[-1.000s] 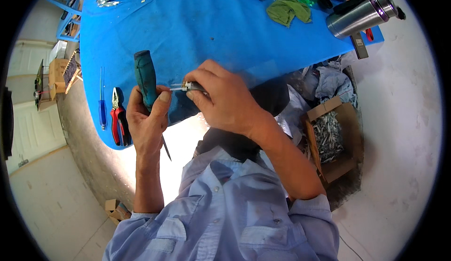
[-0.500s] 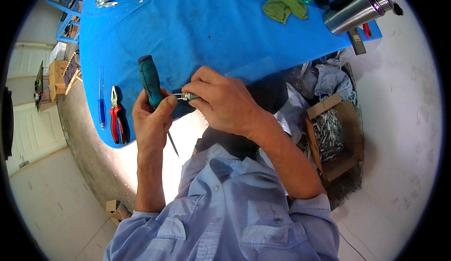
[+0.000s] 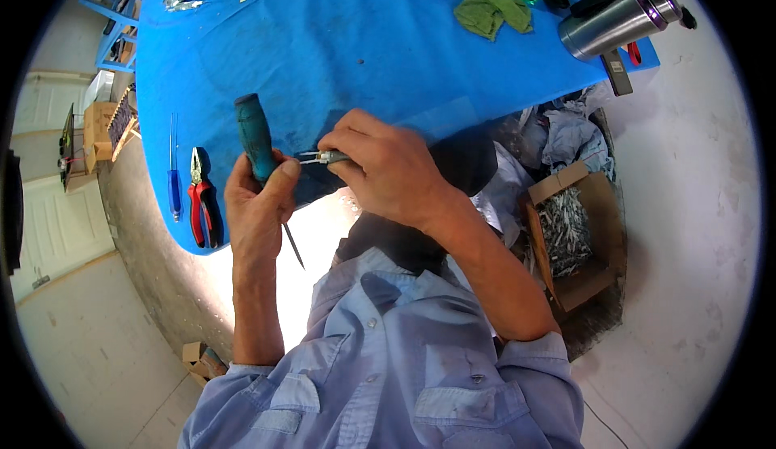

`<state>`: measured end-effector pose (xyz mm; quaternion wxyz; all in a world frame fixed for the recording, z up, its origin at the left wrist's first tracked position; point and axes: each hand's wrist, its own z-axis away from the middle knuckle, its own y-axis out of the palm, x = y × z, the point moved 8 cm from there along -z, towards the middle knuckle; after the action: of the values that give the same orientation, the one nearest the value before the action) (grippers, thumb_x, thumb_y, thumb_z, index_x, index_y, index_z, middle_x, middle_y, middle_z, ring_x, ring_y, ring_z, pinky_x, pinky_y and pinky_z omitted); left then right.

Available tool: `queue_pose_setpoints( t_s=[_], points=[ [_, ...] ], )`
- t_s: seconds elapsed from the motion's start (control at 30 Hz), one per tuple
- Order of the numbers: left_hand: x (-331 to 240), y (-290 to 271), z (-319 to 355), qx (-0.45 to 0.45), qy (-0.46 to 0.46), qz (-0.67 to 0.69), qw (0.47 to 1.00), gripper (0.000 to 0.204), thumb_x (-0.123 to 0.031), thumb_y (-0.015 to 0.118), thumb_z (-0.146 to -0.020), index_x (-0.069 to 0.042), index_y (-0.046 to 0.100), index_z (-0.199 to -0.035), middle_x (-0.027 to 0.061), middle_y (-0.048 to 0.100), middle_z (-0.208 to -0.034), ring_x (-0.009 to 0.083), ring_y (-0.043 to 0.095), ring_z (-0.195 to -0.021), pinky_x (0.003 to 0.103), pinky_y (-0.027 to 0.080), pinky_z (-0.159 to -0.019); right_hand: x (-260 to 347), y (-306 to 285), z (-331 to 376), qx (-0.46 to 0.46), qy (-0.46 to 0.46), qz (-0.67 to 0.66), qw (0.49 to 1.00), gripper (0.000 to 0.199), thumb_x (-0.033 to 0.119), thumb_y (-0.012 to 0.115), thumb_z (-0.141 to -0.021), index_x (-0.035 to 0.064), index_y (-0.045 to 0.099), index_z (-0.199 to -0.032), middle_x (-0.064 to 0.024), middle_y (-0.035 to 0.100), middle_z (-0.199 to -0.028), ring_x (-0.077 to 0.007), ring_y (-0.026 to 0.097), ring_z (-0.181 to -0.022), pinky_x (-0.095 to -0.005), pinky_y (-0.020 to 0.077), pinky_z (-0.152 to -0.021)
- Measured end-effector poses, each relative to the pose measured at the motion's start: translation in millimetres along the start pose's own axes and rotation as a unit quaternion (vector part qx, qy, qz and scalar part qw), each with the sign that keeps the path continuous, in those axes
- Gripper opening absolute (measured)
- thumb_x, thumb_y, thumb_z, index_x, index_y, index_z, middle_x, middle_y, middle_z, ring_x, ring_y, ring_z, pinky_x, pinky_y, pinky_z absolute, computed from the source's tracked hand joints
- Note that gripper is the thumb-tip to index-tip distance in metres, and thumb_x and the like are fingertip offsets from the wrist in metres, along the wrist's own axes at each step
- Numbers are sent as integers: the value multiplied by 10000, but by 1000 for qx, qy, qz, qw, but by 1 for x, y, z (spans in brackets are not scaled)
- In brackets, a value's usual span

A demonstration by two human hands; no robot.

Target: The person assembles metal components using a screwdriver and pliers, picking up pieces from the table and fitting them together.

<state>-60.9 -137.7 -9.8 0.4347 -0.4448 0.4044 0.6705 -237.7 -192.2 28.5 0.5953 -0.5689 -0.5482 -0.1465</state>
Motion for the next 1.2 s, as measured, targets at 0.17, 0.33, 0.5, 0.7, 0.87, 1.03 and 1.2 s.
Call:
queue_pose_setpoints(
  t_s=[0.17,0.33,0.5,0.7,0.87,1.03,1.2],
  points=[
    [-29,-23,6,-46,35,58,997,337,-241,562,-1066,-16,563,-1317,101,706,-970,63,519,-616,200,353,-468,-6,-2,-5,-9,3,65,998,164,63,763,-835,54,744,-998,-69,659,-977,-296,681,-807,-414,535,-704],
    [-85,-29,19,36,178,169,969,457,-199,522,-1079,30,463,-1470,191,651,-1177,166,596,-966,310,489,-844,-10,7,-4,-5,-8,110,994,156,53,782,-809,68,751,-960,-48,649,-935,-263,649,-875,-400,527,-757],
    [-120,-26,31,38,281,166,945,343,-53,591,-1015,18,574,-1351,181,684,-1157,197,615,-945,370,469,-875,-12,8,-3,8,5,120,993,179,52,811,-777,73,753,-945,-46,652,-934,-265,626,-917,-406,522,-783],
    [-112,-12,15,71,260,204,941,197,-60,661,-1000,-13,625,-1189,128,666,-1050,154,554,-844,356,452,-806,-17,8,-4,14,22,123,992,177,60,818,-772,79,753,-935,-46,656,-937,-271,632,-912,-414,521,-777],
    [-118,9,17,21,306,144,941,178,-178,719,-1010,-56,623,-1097,91,659,-969,148,570,-779,344,496,-713,-17,8,-5,12,26,120,992,169,62,820,-773,91,755,-926,-43,660,-931,-272,640,-905,-411,524,-773],
    [-110,15,13,-10,301,117,946,150,-255,672,-1051,-106,665,-1035,48,664,-922,121,535,-762,330,440,-681,-18,8,-4,0,17,121,992,166,59,825,-763,97,750,-907,-42,662,-925,-270,643,-893,-406,526,-755],
    [-103,20,8,-15,288,130,949,168,-267,696,-1034,-110,672,-982,37,660,-880,117,539,-732,326,449,-675,-18,8,-4,-11,6,116,993,178,53,835,-749,99,741,-893,-34,661,-921,-262,642,-882,-398,529,-740]
  ],
)
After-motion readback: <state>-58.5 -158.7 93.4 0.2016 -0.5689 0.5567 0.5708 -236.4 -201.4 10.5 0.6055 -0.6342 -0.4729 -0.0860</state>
